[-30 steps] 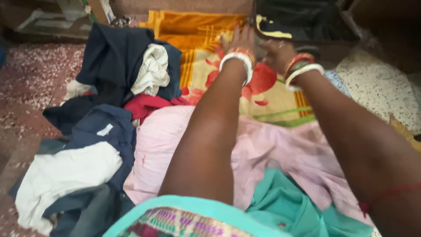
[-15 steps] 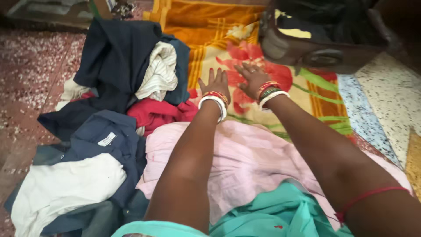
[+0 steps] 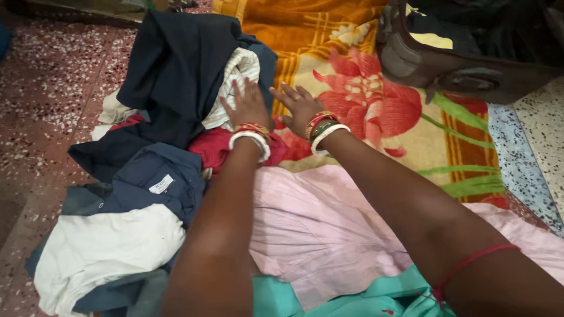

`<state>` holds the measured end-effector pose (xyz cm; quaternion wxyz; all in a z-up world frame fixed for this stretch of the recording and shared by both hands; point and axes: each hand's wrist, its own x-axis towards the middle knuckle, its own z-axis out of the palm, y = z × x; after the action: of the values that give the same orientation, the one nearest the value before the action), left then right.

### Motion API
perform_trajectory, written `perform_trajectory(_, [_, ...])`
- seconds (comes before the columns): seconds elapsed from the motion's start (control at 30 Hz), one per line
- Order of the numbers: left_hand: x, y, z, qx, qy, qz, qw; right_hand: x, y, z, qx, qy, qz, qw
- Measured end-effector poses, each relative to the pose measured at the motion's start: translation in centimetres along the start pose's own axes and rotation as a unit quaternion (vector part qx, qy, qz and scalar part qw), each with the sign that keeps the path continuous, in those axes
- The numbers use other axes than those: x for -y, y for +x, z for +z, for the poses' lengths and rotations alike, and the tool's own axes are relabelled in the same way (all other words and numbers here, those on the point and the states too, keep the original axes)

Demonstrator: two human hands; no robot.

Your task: The person folds a yellow and black hoodie and a dark blue shirt on a patterned mat. The person places the folded hoodie into a suitcase.

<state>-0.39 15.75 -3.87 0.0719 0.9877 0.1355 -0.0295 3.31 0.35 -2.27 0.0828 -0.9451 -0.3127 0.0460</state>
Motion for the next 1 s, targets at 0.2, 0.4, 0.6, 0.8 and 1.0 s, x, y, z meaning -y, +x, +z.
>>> perform_trajectory(0.2, [7.9,1.4,0.6,-0.224,-0.027,-0.136,0.965,3.6,0.8,-0.6,-0.049,0.001,-0.063,0.997])
perform_trajectory(0.4, [13.7,3.2,-1.5,-0.172,-0.185,-0.154,0.955,3.4,1.1,0.2,-0.045,0.034,-0.080,0.995])
perform_trajectory(0.6, [6.9,5.6,-5.7,-0.418,-0.318,0.070,0.848,1.0,4.2,3.2,-0.116,0.257,-0.110,0.953])
perform_trajectory(0.8, [-8.5,1.9,-9.0,-0.370,-0.344,0.216,0.835,-3.7,5.2,3.7,0.001,0.760,0.039,0.649])
perform_trajectory(1.0, [-12.8,-2.9,-8.3,-0.384,-0.350,0.255,0.815,-13.7,0.4,-4.7,-0.116,0.877,0.106,0.454])
